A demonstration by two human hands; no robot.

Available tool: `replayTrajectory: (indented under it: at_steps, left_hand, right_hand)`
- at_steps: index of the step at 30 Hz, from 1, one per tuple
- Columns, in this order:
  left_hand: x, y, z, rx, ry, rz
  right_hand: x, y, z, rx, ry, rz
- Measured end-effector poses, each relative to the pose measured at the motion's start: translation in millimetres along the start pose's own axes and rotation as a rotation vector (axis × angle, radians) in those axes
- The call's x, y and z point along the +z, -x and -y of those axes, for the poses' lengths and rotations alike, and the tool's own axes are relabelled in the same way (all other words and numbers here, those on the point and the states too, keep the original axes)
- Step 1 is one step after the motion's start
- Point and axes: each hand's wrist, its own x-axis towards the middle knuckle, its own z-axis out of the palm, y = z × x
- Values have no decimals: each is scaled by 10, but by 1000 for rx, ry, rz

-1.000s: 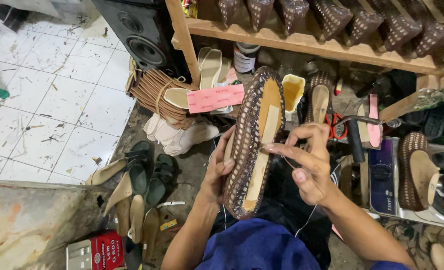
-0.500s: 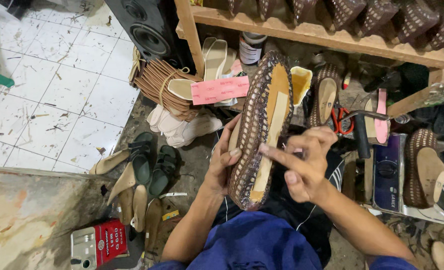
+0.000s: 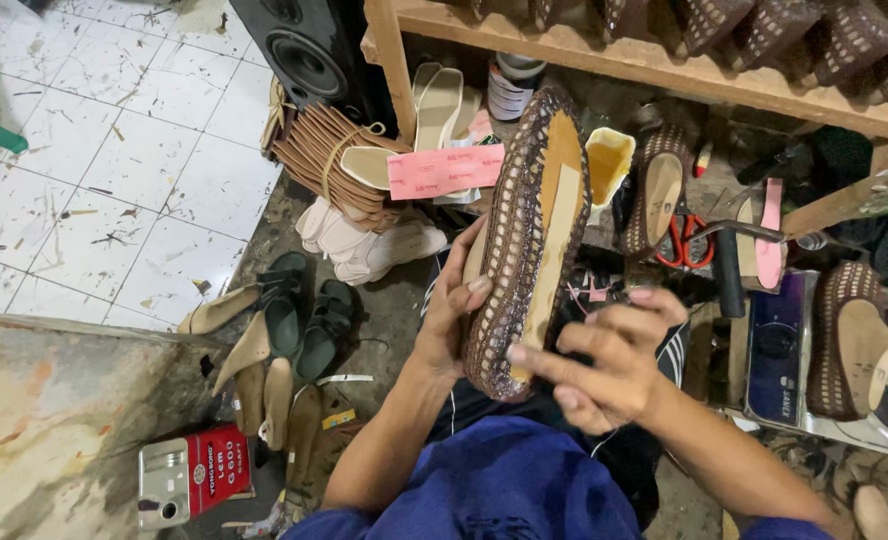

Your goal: The person holds a woven shoe upper and applies yellow glue from a container along the sole edge, pressing and smoothing the glued edge with their fingers. They rotate the shoe to reach different sections, briefly set it near a small burner, and continue coating the edge by hand.

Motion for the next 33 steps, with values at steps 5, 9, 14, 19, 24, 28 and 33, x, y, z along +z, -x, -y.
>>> replayTrajectory:
  at_steps: [5, 9, 14, 19, 24, 28, 33]
  left_hand:
    - [-1, -4, 0, 14, 25, 4]
    - [-8, -4, 5, 9, 6, -16]
    - [-49, -6, 20, 12, 2, -18]
    - [-185, -1, 76, -3, 98, 18]
    - [-415, 118, 147, -50, 216, 12]
    - [-556, 254, 236, -109, 393, 48]
    - [-652, 329, 317, -106, 444, 61]
  right_hand:
    - [-5, 12, 1, 6, -34, 36]
    - [-2, -8, 31, 17, -17, 10]
    - [-4, -125, 62, -34, -135, 59]
    - [-96, -159, 6, 120, -312, 160]
    - [189, 50, -870, 666, -879, -370]
    - [762, 511, -1971, 921, 99, 226]
    - [1160, 963, -2289, 679, 382, 647]
